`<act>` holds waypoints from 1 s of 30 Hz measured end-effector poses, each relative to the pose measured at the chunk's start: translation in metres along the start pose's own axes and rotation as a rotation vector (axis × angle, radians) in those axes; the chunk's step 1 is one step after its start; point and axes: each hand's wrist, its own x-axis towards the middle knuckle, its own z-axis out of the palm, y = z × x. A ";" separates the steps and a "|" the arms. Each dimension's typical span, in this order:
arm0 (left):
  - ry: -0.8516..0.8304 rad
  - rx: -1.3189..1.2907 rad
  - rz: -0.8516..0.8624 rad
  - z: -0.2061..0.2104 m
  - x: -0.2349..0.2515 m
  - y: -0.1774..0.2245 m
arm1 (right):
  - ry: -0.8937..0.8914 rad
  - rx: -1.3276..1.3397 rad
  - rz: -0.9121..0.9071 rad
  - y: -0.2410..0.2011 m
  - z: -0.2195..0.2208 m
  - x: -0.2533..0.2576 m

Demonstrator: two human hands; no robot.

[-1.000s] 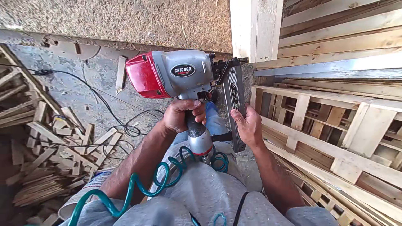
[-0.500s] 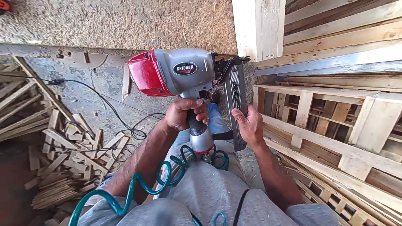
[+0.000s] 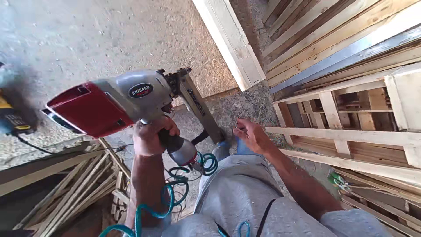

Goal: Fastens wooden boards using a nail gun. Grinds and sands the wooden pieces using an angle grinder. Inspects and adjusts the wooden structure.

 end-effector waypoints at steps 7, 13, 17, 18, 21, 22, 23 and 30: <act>0.509 1.390 -0.127 -0.016 0.070 0.072 | 0.169 -0.070 0.180 0.027 -0.036 -0.021; 0.481 1.837 -0.384 -0.067 0.165 0.084 | 0.320 -0.108 0.221 0.025 -0.105 0.027; 0.605 1.874 -0.466 -0.078 0.218 0.070 | 0.292 -0.046 0.234 0.023 -0.144 0.083; 0.641 1.891 -0.455 -0.082 0.234 0.067 | 0.295 0.050 0.247 0.023 -0.149 0.097; 0.676 1.849 -0.466 -0.099 0.258 0.054 | 0.206 0.491 0.477 0.015 -0.153 0.126; 0.674 1.827 -0.459 -0.105 0.264 0.052 | 0.153 0.662 0.582 0.011 -0.152 0.137; 0.670 1.803 -0.461 -0.110 0.267 0.050 | 0.082 0.813 0.681 0.010 -0.149 0.146; 0.583 1.601 -0.290 -0.137 0.229 0.043 | -0.187 1.467 0.640 0.008 -0.123 0.162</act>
